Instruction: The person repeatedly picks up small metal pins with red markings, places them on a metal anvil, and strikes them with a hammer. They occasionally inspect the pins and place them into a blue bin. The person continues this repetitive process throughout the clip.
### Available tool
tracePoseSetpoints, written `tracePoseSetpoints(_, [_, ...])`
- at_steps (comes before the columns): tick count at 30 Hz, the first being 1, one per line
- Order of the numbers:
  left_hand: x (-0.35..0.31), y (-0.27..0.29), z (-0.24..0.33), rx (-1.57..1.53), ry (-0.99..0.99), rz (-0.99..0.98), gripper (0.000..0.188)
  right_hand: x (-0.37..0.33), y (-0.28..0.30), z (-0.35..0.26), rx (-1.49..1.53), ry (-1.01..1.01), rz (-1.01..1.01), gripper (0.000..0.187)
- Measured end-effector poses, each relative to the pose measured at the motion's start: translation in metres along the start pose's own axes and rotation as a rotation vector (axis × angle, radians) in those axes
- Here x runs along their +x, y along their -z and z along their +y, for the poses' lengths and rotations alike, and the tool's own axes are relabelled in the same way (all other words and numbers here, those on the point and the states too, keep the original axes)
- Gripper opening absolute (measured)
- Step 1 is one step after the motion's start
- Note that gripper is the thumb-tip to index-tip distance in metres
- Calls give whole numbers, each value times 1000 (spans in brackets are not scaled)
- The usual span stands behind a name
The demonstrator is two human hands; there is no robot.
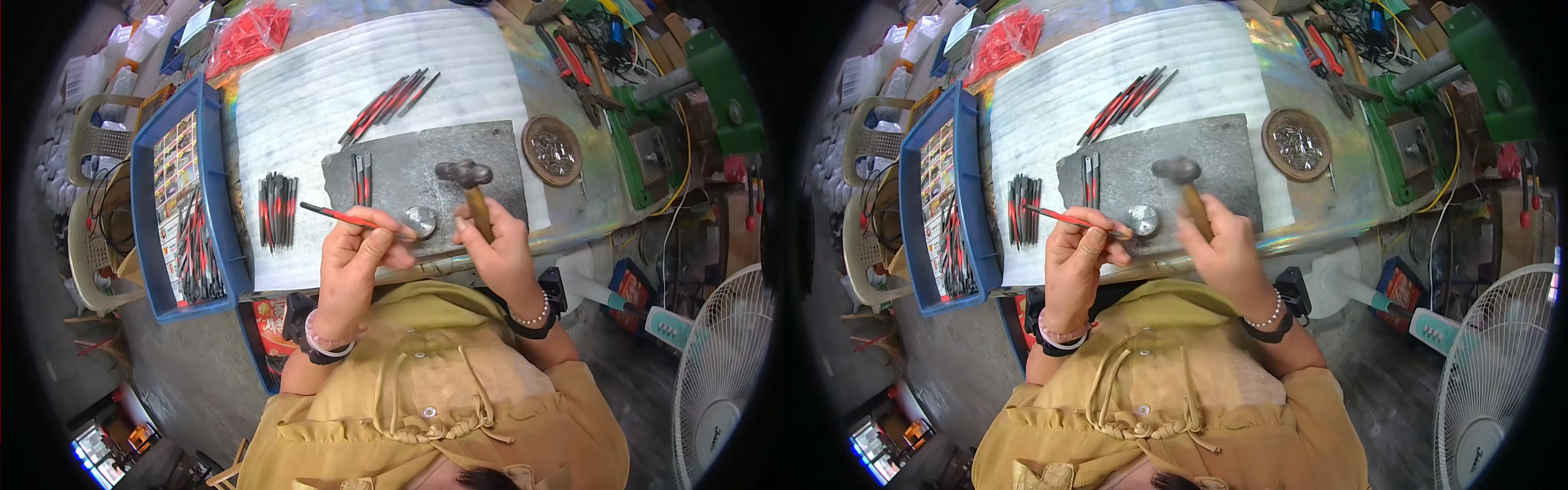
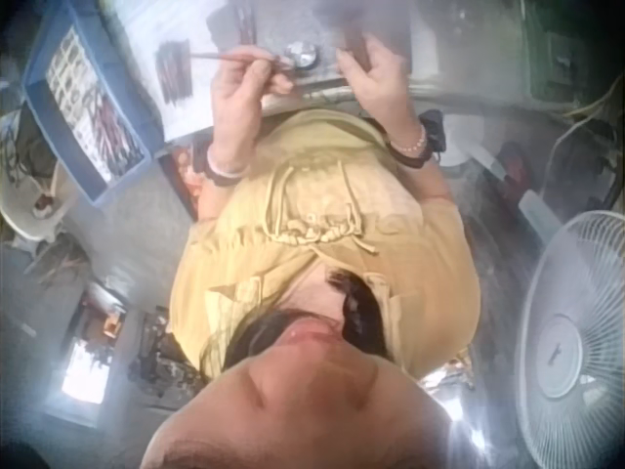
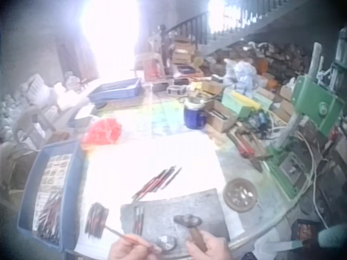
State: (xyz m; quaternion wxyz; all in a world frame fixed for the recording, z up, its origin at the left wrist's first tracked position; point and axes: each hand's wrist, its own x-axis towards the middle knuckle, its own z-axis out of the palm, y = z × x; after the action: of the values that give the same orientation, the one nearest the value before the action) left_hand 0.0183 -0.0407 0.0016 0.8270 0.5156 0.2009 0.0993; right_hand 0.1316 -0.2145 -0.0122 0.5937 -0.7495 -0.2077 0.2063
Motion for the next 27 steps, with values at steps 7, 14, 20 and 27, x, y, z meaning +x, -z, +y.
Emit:
tracePoseSetpoints(7, [4, -7, -1, 265, -106, -24, 9, 0, 3, -3, -84, -74, -67, 15])
tracePoseSetpoints(14, [9, -12, -7, 453, -192, -26, 9, 0, 2, -2, -58, -66, -61, 15])
tracePoseSetpoints(20, [11, -14, -10, 539, -253, -29, 8, 0, 2, 0, -80, -11, -54, 15])
tracePoseSetpoints(27, [11, -17, -10, 610, -310, -7, 9, 1, 2, 0, -85, -3, -59, 16])
